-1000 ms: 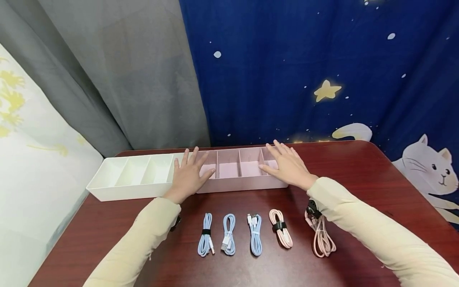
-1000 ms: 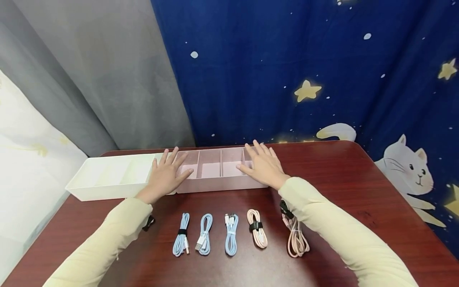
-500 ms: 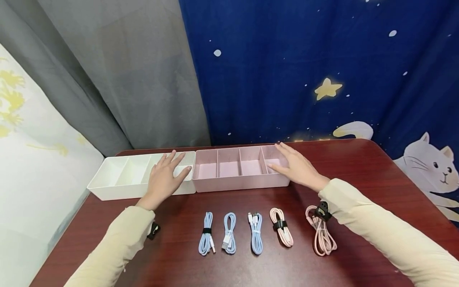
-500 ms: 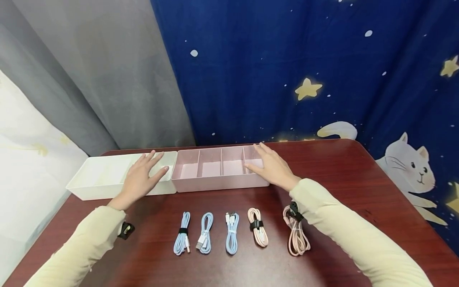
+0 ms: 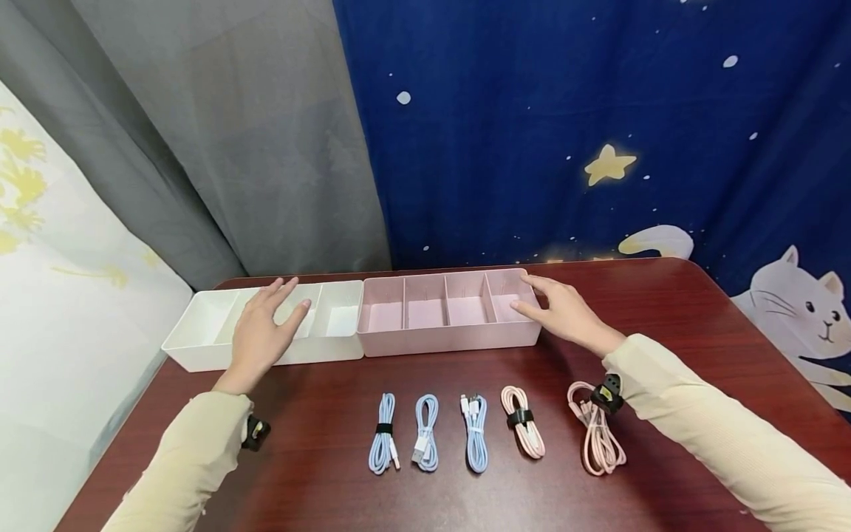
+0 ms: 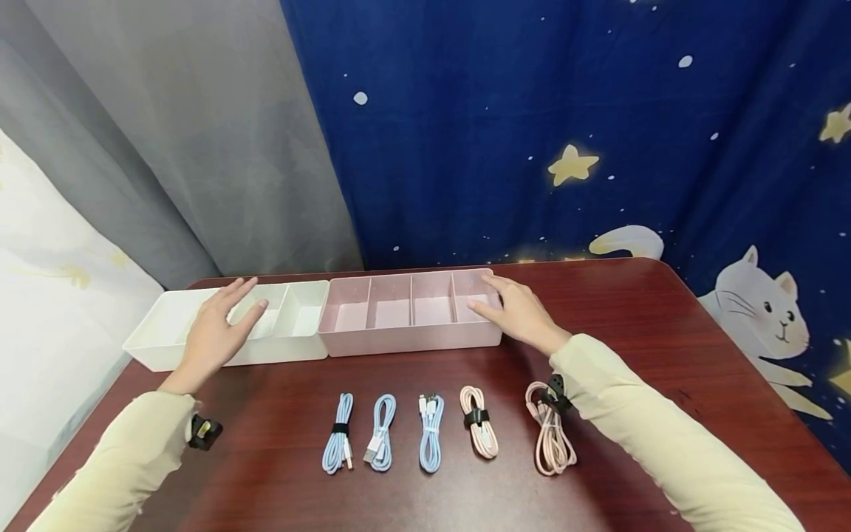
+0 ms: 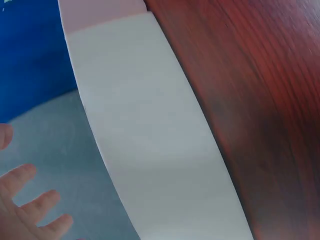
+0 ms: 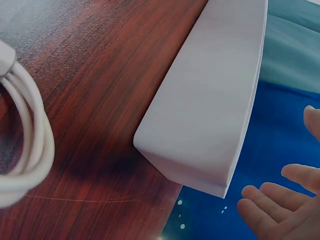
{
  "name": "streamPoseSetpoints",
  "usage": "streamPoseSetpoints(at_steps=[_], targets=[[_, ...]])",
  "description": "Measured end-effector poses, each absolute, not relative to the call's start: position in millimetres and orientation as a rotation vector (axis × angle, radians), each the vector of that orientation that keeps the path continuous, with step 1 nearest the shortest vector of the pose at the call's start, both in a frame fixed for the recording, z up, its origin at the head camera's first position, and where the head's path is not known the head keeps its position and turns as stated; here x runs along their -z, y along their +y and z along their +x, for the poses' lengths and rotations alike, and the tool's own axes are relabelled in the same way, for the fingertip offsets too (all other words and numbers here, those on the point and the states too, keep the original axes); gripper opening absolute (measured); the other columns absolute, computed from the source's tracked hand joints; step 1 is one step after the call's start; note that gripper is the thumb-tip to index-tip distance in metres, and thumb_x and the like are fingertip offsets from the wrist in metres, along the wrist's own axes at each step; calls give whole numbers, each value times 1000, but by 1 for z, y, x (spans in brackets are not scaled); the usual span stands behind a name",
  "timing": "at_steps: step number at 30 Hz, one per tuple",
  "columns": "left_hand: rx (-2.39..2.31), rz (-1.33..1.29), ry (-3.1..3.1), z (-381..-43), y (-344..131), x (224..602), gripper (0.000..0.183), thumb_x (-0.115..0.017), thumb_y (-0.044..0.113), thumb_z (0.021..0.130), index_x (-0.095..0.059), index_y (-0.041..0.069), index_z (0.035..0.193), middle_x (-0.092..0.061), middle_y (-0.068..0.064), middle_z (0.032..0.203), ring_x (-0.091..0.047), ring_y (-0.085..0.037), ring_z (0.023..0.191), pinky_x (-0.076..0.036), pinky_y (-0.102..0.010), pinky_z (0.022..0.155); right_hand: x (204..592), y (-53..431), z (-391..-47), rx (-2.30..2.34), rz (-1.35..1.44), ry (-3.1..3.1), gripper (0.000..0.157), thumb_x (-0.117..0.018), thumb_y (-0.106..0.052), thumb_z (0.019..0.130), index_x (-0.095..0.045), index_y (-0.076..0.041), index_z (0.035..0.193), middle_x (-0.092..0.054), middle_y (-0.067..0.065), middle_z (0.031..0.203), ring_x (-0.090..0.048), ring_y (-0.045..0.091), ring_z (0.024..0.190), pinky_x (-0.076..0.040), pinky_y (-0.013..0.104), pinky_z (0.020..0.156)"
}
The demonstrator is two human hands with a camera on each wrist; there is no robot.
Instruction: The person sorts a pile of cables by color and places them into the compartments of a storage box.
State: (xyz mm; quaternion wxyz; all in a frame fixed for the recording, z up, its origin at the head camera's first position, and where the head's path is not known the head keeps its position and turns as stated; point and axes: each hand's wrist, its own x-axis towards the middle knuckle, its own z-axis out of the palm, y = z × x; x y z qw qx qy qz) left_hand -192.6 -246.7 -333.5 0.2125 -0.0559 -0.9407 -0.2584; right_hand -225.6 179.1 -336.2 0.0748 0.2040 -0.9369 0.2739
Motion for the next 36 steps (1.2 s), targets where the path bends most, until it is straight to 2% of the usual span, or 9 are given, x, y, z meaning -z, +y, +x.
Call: streamPoseSetpoints(at_steps=[7, 13, 19, 29, 35, 36], targets=[[788, -48, -2581, -191, -275, 329, 50, -49, 35, 90, -45, 7, 131, -41, -21, 130, -34, -41, 119, -27, -56, 92, 340, 185, -227, -925, 586, -2798, 51, -62, -26, 84, -49, 5, 123, -50, 22, 120, -53, 35, 102, -43, 45, 84], [884, 59, -2575, -189, -299, 329, 51, -48, 36, 91, -42, 7, 132, -40, -21, 131, -33, -39, 121, -27, -54, 94, 344, 189, -228, -986, 564, -2741, 37, -62, -12, 82, -56, 5, 115, -56, 23, 112, -58, 35, 94, -48, 44, 77], [942, 185, -2582, -187, -323, 333, 52, -46, 37, 91, -41, 8, 133, -37, -23, 132, -31, -41, 121, -26, -57, 93, 346, 190, -229, -1045, 512, -2687, 27, -61, -6, 82, -61, 4, 106, -60, 21, 104, -62, 31, 85, -50, 41, 70], [939, 361, -2610, -186, -357, 334, 52, -45, 38, 91, -40, 8, 133, -33, -27, 132, -29, -45, 120, -26, -56, 94, 351, 197, -231, -1073, 418, -2708, 26, -61, -5, 82, -60, 5, 106, -61, 21, 100, -62, 30, 84, -50, 41, 69], [1045, 441, -2614, -188, -377, 341, 59, -41, 47, 89, -35, 10, 135, -27, -26, 137, -23, -44, 123, -22, -57, 96, 352, 200, -234, -1065, 386, -2714, 27, -61, -8, 83, -60, 5, 106, -61, 21, 100, -62, 30, 84, -49, 41, 72], [1058, 471, -2609, -189, -380, 343, 60, -40, 50, 89, -35, 14, 136, -26, -24, 138, -23, -42, 124, -22, -57, 96, 352, 201, -234, -1061, 379, -2716, 27, -61, -9, 83, -60, 4, 106, -61, 21, 100, -62, 30, 84, -49, 41, 72]])
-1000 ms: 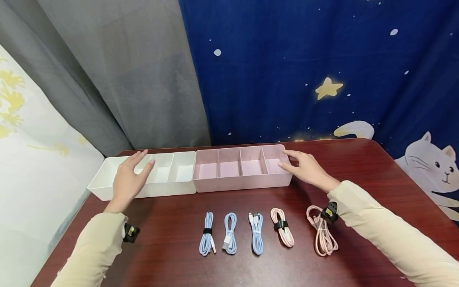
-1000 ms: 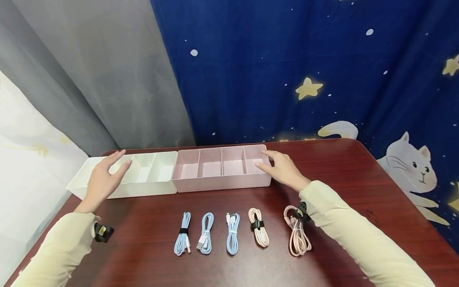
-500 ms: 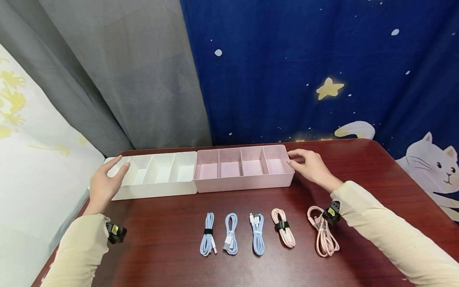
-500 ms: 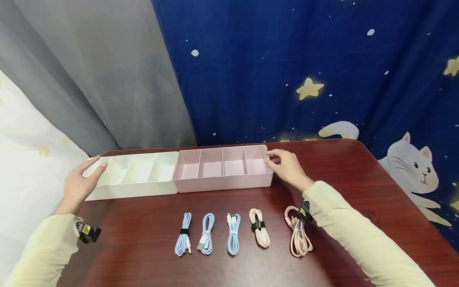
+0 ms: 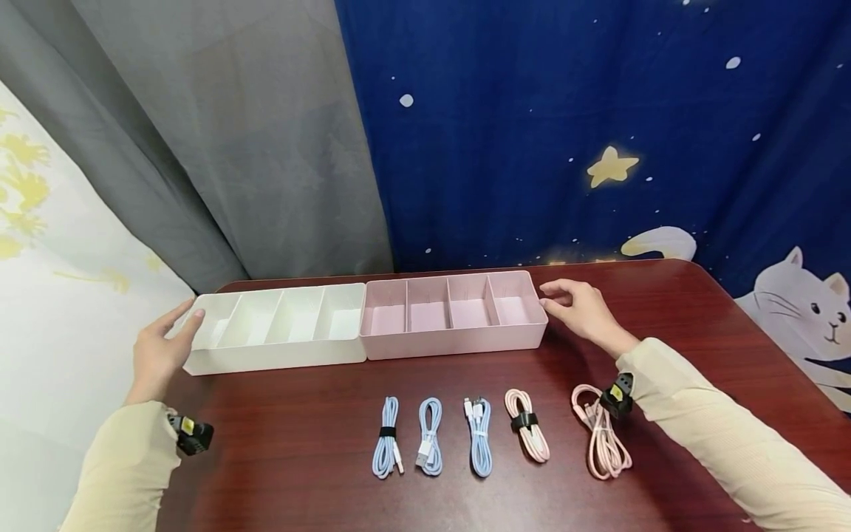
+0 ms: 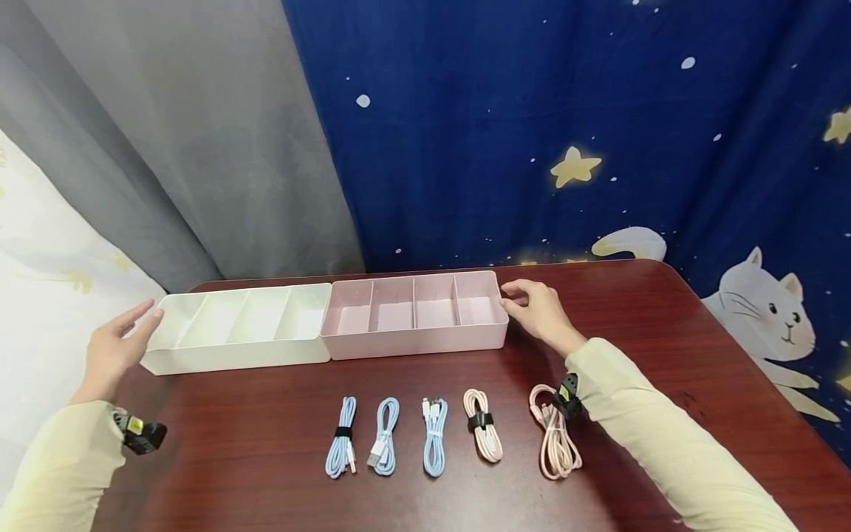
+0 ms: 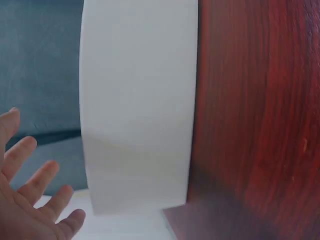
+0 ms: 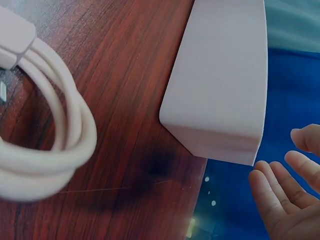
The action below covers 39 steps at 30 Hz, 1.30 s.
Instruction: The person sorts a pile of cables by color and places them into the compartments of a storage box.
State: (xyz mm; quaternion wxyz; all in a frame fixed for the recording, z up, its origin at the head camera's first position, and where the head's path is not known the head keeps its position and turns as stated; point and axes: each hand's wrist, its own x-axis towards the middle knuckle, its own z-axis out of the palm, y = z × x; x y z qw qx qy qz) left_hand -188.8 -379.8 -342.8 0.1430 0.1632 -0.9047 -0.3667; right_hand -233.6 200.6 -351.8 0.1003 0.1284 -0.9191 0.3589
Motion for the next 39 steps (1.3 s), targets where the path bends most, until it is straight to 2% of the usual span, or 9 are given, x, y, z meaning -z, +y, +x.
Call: streamPoseSetpoints(at_steps=[6, 9, 16, 20, 27, 30, 33, 35, 39], targets=[[1117, 556, -2594, -194, -399, 356, 59, -38, 56, 86, -36, 24, 136, -27, -22, 138, -27, -37, 124, -27, -53, 95, 356, 203, -233, -1064, 361, -2747, 28, -60, -9, 83, -59, 5, 107, -61, 22, 101, -62, 31, 85, -49, 41, 73], [1193, 556, -2608, -198, -408, 366, 62, -39, 54, 87, -33, 19, 137, -25, -25, 138, -27, -41, 123, -28, -53, 95, 358, 204, -233, -1069, 353, -2772, 30, -60, -9, 83, -58, 6, 109, -60, 23, 102, -61, 32, 86, -49, 41, 73], [1167, 619, -2647, -211, -442, 395, 60, -38, 63, 82, -30, 38, 135, -28, -8, 141, -31, -32, 124, -32, -51, 93, 361, 203, -237, -1146, 373, -2801, 32, -58, -7, 83, -56, 9, 112, -60, 24, 99, -61, 31, 84, -51, 35, 68], [1162, 629, -2665, -207, -441, 391, 61, -41, 60, 82, -31, 34, 137, -30, -5, 140, -32, -31, 123, -31, -50, 94, 364, 202, -236, -1230, 345, -2818, 33, -57, -5, 84, -54, 10, 112, -59, 26, 99, -62, 28, 79, -52, 29, 61], [1176, 614, -2609, -194, -418, 366, 58, -50, 41, 87, -39, 7, 133, -35, -14, 135, -20, -34, 128, -22, -47, 101, 364, 200, -235, -1390, 309, -2803, 32, -53, 0, 86, -50, 14, 115, -55, 31, 103, -60, 32, 84, -53, 33, 63], [1164, 652, -2572, -189, -416, 365, 54, -53, 36, 86, -44, 6, 130, -57, 15, 111, -39, -13, 120, -31, -33, 99, 365, 199, -234, -1443, 296, -2795, 34, -52, 2, 86, -46, 15, 118, -53, 32, 105, -59, 34, 88, -53, 33, 64], [1245, 631, -2487, -186, -421, 369, 45, -56, 28, 86, -49, 10, 127, -51, 38, 77, -52, 12, 88, -42, -13, 79, 367, 197, -234, -1485, 297, -2784, 38, -50, 4, 86, -43, 15, 121, -52, 33, 106, -57, 37, 91, -52, 34, 64], [1297, 602, -2439, -185, -424, 372, 41, -56, 24, 86, -52, 11, 125, -46, 41, 68, -45, 22, 68, -41, -5, 63, 368, 197, -234, -1501, 295, -2778, 39, -50, 5, 86, -42, 14, 122, -52, 33, 107, -56, 39, 92, -52, 37, 66], [1334, 584, -2396, -184, -428, 375, 37, -57, 20, 86, -56, 11, 122, -48, 39, 64, -44, 21, 62, -39, -4, 50, 371, 197, -236, -1502, 285, -2781, 39, -48, 5, 85, -43, 12, 123, -52, 32, 107, -56, 39, 93, -52, 40, 67]])
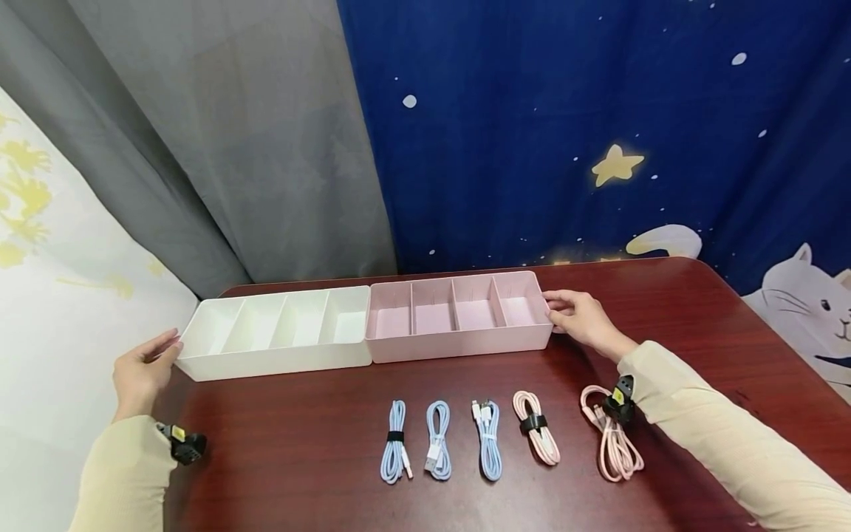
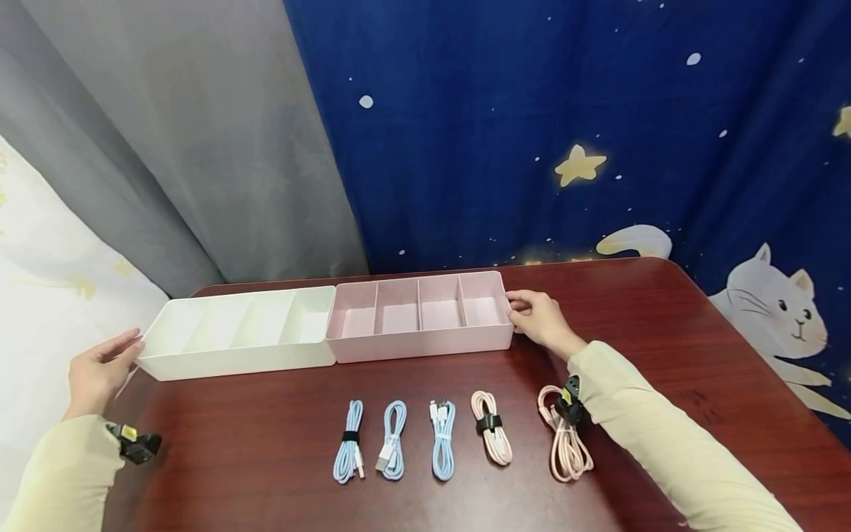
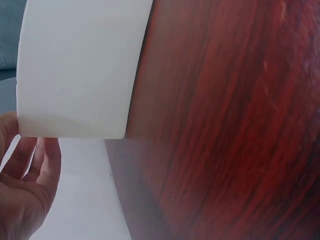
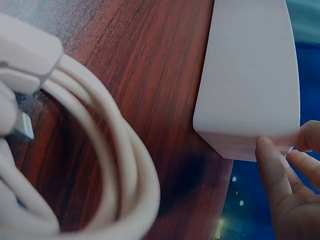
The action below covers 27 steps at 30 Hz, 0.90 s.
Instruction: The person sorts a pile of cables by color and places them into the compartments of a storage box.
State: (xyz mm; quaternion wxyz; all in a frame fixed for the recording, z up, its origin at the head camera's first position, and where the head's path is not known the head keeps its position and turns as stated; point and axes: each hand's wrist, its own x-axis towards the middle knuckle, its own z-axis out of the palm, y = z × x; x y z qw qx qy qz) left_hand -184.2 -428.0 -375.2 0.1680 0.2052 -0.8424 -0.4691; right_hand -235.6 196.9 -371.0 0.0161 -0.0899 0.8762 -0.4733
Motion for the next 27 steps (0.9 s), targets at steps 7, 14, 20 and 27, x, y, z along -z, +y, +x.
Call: streamPoseSetpoints(at_steps=[7, 14, 20, 27], targets=[[1279, 641, -2431, -191, -428, 378, 36, -58, 28, 85, -59, 15, 118, -46, 39, 62, -43, 18, 63, -39, -5, 51, 371, 202, -236, 1458, -276, 2749, 39, -48, 6, 83, -45, 13, 121, -52, 32, 106, -57, 34, 91, -53, 32, 63], [1320, 690, -2434, -191, -428, 378, 35, -59, 33, 84, -60, 19, 116, -46, 35, 64, -41, 13, 69, -39, -6, 55, 369, 205, -236, 1469, -309, 2709, 38, -49, 7, 84, -44, 14, 121, -52, 33, 106, -57, 35, 92, -52, 32, 65], [1427, 682, -2406, -191, -433, 381, 33, -60, 30, 84, -62, 19, 115, -49, 31, 68, -44, 12, 66, -42, -7, 52, 368, 204, -236, 1533, -345, 2638, 39, -49, 8, 85, -41, 16, 122, -50, 34, 106, -55, 37, 93, -52, 34, 67], [1405, 676, -2439, -197, -453, 395, 32, -60, 38, 82, -63, 27, 112, -51, 30, 72, -47, 12, 67, -46, -17, 47, 371, 201, -236, 1709, -238, 2442, 41, -47, 6, 87, -37, 14, 126, -46, 36, 112, -57, 28, 91, -48, 43, 75]])
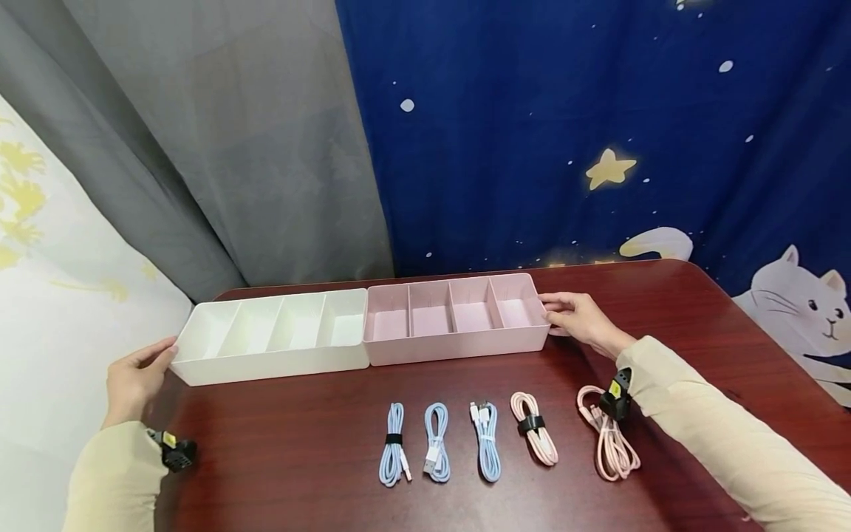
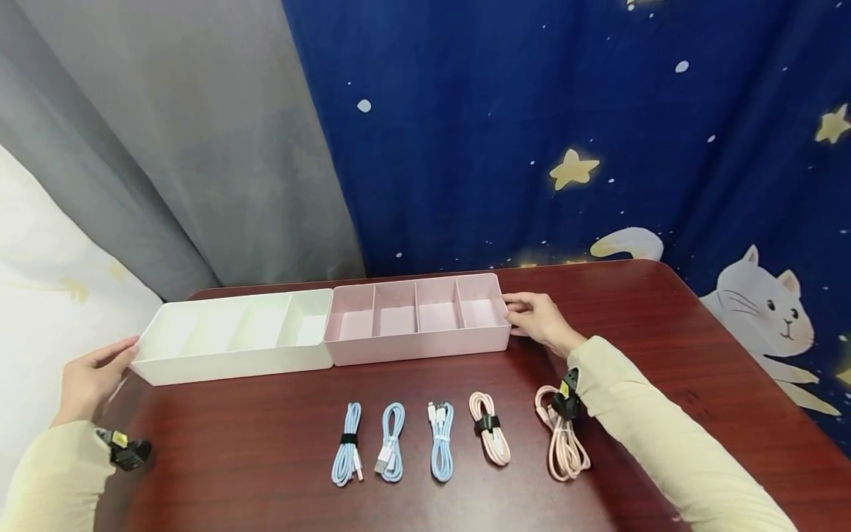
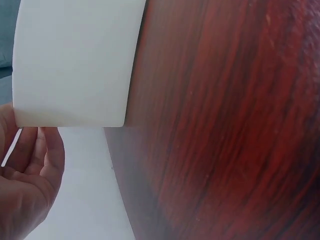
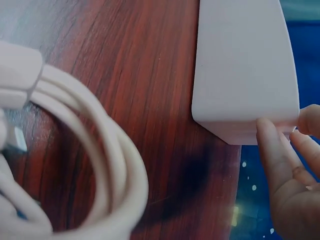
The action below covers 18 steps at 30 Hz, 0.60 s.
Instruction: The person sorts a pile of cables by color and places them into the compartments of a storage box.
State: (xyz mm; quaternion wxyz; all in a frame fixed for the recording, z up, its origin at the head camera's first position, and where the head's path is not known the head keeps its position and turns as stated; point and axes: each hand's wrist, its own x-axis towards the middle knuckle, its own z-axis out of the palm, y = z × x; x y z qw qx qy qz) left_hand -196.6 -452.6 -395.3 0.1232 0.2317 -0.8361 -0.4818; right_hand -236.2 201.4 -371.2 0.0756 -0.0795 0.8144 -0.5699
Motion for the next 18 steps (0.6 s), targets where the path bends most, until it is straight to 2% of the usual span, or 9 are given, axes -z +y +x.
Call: streamPoseSetpoints(at_steps=[6, 11, 18], targets=[[1376, 718, -2418, -191, -444, 388, 35, -59, 35, 84, -62, 20, 115, -48, 31, 69, -45, 12, 66, -44, -11, 50, 371, 198, -238, 1728, -200, 2435, 41, -47, 7, 87, -38, 14, 126, -47, 34, 112, -57, 23, 89, -48, 43, 75], [1400, 709, -2420, -189, -439, 383, 32, -58, 32, 84, -62, 22, 114, -47, 32, 66, -46, 13, 62, -42, -9, 51, 370, 197, -239, 1701, -169, 2457, 42, -48, 6, 87, -38, 13, 127, -47, 33, 113, -57, 23, 90, -49, 41, 75], [1376, 724, -2452, -201, -456, 398, 35, -60, 40, 82, -62, 26, 115, -49, 32, 69, -46, 12, 67, -45, -18, 46, 371, 198, -238, 1703, -148, 2449, 41, -47, 6, 87, -37, 12, 127, -45, 34, 114, -56, 26, 91, -49, 40, 75]])
